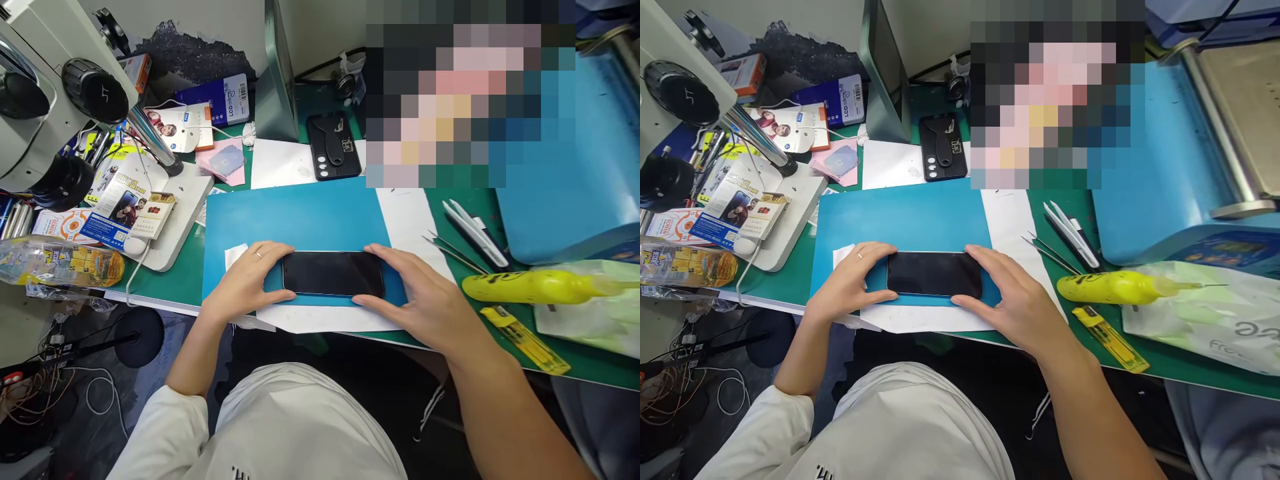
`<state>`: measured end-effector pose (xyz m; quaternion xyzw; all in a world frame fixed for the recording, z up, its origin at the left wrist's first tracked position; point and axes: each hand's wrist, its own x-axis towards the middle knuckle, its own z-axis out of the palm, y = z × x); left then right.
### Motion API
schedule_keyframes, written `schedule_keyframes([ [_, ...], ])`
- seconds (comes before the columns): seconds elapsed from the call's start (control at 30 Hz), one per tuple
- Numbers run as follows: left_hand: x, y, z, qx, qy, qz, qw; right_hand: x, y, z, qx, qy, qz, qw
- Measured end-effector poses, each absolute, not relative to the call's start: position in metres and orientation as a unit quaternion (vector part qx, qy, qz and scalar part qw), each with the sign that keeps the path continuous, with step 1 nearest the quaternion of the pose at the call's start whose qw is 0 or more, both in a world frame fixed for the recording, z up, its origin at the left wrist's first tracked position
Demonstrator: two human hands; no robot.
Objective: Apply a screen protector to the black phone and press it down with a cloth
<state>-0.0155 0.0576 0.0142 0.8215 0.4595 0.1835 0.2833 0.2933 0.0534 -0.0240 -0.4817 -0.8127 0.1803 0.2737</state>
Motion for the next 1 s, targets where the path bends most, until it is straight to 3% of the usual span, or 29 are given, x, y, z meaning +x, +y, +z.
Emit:
schedule_keyframes([
  [1.0,-0.0161,0.0585,0.0142,0.828,0.455,0.176,0.278,0.2917,0.0525,-0.0217,-0.484,-0.81,0.183,0.276],
])
